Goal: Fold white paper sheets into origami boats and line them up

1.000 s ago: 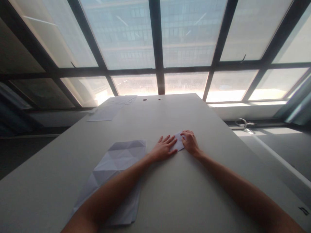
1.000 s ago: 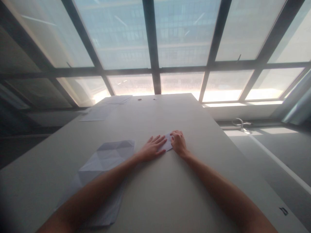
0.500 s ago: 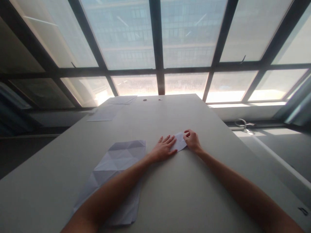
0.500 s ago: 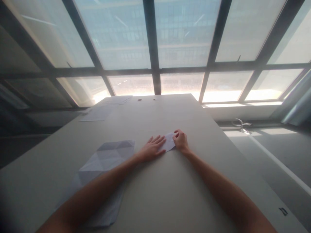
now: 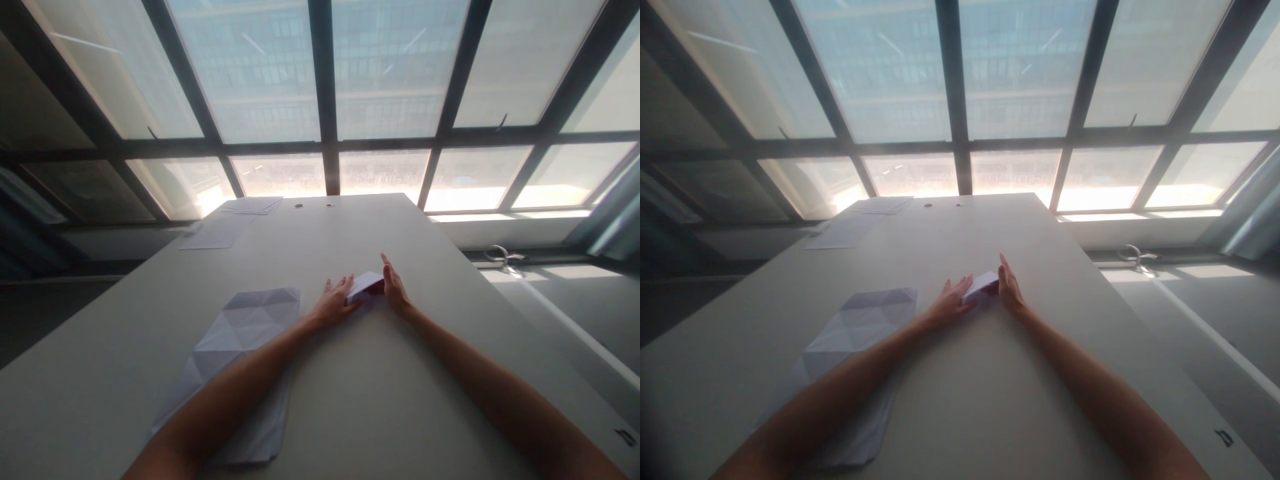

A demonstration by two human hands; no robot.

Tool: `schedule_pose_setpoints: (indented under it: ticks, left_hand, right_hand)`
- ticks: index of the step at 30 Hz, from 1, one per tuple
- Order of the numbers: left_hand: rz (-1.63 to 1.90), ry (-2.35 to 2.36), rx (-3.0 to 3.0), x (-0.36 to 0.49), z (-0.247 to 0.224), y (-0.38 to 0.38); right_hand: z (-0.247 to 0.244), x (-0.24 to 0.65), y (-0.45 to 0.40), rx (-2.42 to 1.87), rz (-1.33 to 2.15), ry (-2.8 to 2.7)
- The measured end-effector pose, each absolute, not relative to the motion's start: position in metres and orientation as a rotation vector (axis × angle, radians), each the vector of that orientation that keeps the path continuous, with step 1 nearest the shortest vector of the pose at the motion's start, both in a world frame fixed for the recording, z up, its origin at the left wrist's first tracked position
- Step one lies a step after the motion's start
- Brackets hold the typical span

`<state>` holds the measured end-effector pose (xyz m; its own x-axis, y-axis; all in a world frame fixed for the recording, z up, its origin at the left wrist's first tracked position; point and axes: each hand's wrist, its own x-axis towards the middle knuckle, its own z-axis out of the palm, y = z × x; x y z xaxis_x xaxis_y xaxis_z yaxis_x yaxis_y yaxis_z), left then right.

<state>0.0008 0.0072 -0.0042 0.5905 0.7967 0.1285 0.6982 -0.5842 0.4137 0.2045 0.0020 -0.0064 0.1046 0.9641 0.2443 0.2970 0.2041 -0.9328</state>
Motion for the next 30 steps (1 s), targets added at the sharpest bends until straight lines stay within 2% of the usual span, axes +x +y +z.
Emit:
schedule_pose_setpoints:
  ticks: [2, 6, 8, 13, 16, 19, 27, 30]
  left_hand:
    - [0.629, 1.265, 2.345, 0.003, -0.005, 0.01]
    - [1.03, 1.334, 2.056, 0.002, -0.003, 0.017]
    - [1.182, 1.411, 1.96, -0.002, -0.001, 0.021]
    - [1.427, 1.468, 1.712, -0.01, -0.001, 0.03]
    - [1.39, 1.429, 1.669, -0.01, -0.004, 0.029]
    - [1.296, 1.426, 1.758, -0.007, -0.006, 0.025]
    - [0.932, 1.745, 2.337, -0.004, -0.004, 0.016]
    - [0.796, 1.565, 2.6, -0.003, 0.0, 0.012]
  right_hand:
    - [-0.009, 0.202, 0.004, -1.334, 0.735, -1.414]
    - [-0.012, 0.197, 0.005, -1.196, 0.951, -1.423]
    - [-0.011, 0.196, 0.003, -1.23, 0.927, -1.442]
    - [-0.004, 0.192, -0.01, -1.589, 0.358, -1.876]
    - [-0.002, 0.191, -0.015, -1.676, 0.133, -2.073]
    - [-0.002, 0.196, -0.013, -1.748, 0.07, -2.1]
    - [-0.005, 0.212, -0.003, -1.811, 0.131, -2.04]
    - [-0.013, 0.217, 0.004, -1.649, 0.201, -2.152]
